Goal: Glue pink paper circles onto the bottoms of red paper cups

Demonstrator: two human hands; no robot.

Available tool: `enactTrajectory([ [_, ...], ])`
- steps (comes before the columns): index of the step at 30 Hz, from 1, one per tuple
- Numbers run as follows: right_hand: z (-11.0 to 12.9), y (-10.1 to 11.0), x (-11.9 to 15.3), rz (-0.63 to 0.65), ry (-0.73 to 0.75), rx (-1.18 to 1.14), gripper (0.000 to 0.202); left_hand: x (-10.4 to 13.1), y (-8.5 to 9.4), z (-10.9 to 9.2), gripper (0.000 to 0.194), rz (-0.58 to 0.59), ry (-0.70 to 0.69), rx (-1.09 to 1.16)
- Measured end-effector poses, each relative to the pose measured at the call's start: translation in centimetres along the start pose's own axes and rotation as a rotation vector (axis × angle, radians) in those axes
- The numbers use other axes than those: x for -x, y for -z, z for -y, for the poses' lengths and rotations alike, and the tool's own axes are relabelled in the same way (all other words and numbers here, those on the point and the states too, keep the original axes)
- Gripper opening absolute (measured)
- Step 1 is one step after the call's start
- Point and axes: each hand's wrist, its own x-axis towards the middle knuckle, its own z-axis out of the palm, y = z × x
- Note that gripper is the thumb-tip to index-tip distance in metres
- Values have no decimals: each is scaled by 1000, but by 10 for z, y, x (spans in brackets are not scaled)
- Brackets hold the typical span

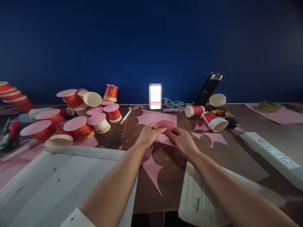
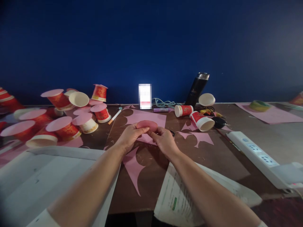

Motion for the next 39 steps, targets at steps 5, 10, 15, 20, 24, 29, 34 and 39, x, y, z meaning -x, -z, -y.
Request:
enactTrajectory([
  [5,1,-1,1,38,-20,-26,35,-1,-2,0,29,-20,31,20],
  [10,2,-1,2,37,-27,-24,34,-2,-2,1,28,-43,40,30],
  [15,0,-2,1,7,-40,-56,35,1,-2,-1,31,32,35,50],
  [20,-4,-2,-1,-13,-38,-67,35,1,-5,-1,29,27,10,51],
  [24,-5,-3,0,17,-36,-58,37,-1,-4,3,28,-63,34,48],
  [29,-7,-1,-1,4,-43,-41,35,-1,-3,3,29,-40,38,37],
  [34,-11,1,-3,-27,-30,-67,32,-2,-3,4,29,20,5,7],
  [39,-3,-3,-2,-14,-149,-219,26,-6,-1,9,21,-92,-116,-117],
])
